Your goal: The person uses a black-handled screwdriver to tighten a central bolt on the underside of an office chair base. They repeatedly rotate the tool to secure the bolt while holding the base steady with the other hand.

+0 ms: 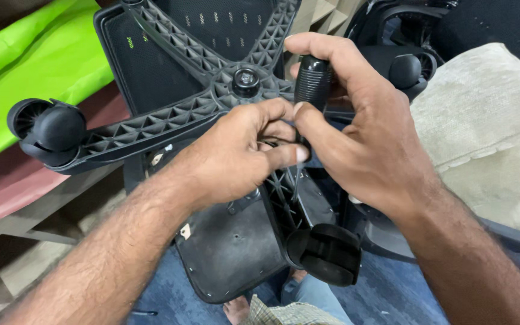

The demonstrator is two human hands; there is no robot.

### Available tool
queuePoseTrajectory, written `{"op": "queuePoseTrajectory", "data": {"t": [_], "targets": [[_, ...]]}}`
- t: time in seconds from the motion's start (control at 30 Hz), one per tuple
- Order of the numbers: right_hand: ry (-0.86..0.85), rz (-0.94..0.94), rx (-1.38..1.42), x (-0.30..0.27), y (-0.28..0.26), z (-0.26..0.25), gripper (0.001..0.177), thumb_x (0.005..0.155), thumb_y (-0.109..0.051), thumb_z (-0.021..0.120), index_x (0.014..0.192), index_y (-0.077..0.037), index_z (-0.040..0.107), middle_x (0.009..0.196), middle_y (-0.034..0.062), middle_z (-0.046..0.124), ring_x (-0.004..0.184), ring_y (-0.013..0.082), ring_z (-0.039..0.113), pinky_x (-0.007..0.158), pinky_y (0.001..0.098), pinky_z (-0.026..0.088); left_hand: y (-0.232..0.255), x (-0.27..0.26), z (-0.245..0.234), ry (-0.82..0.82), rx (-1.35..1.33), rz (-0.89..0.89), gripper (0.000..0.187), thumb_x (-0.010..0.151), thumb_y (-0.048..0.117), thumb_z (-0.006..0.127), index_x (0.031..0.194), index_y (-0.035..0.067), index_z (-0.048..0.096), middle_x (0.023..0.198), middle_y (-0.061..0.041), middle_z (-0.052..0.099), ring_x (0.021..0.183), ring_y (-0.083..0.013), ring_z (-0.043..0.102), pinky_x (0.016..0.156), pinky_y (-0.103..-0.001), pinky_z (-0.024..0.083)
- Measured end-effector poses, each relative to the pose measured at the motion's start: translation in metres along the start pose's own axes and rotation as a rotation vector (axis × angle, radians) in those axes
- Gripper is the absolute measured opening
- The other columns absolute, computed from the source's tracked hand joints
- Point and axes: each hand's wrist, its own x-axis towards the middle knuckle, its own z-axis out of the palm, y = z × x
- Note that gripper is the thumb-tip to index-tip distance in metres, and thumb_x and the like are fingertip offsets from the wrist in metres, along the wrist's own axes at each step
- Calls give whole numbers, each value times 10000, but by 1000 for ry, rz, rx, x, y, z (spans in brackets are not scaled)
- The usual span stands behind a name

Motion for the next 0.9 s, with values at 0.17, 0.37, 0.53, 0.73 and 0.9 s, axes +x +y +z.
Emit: {"op": "queuePoseTrajectory", "data": {"t": [0.17,0.37,0.53,0.73,0.9], "targets": [[14,-8,-87,-2,2,8,460,1046,-148,758,1449,-112,540,1084,19,652,989,99,713,895,291,603,-2,-2,10,227,292,-100,302,778,230,849,930,15,701,732,44,652,649,-38,569,618,-262,542],[14,-36,-60,2,-8,8,497,977,-49,723,1421,-80,500,1154,60,646,1010,134,691,870,281,616,-1,-8,10,52,152,-133,177,939,224,728,1063,112,670,727,82,607,644,-48,498,559,-269,453],[-25,30,81,11,-25,2,560,990,-12,673,1468,-60,387,1062,50,697,935,106,714,800,248,603,2,-17,0,75,142,-8,200,969,180,715,970,-3,635,739,26,477,657,-69,428,561,-275,416],[9,69,273,24,-36,4,490,983,12,641,1415,-24,411,1180,45,687,1015,72,706,846,213,618,11,-22,-10,113,94,66,203,958,215,701,1056,40,669,830,69,648,746,-14,565,680,-226,524],[-45,26,252,18,-35,15,506,1006,12,662,1456,-38,437,1070,59,690,897,65,644,764,216,539,6,-32,-7,182,183,-68,223,914,218,725,1026,29,685,781,36,645,702,-48,564,647,-261,528]]}}
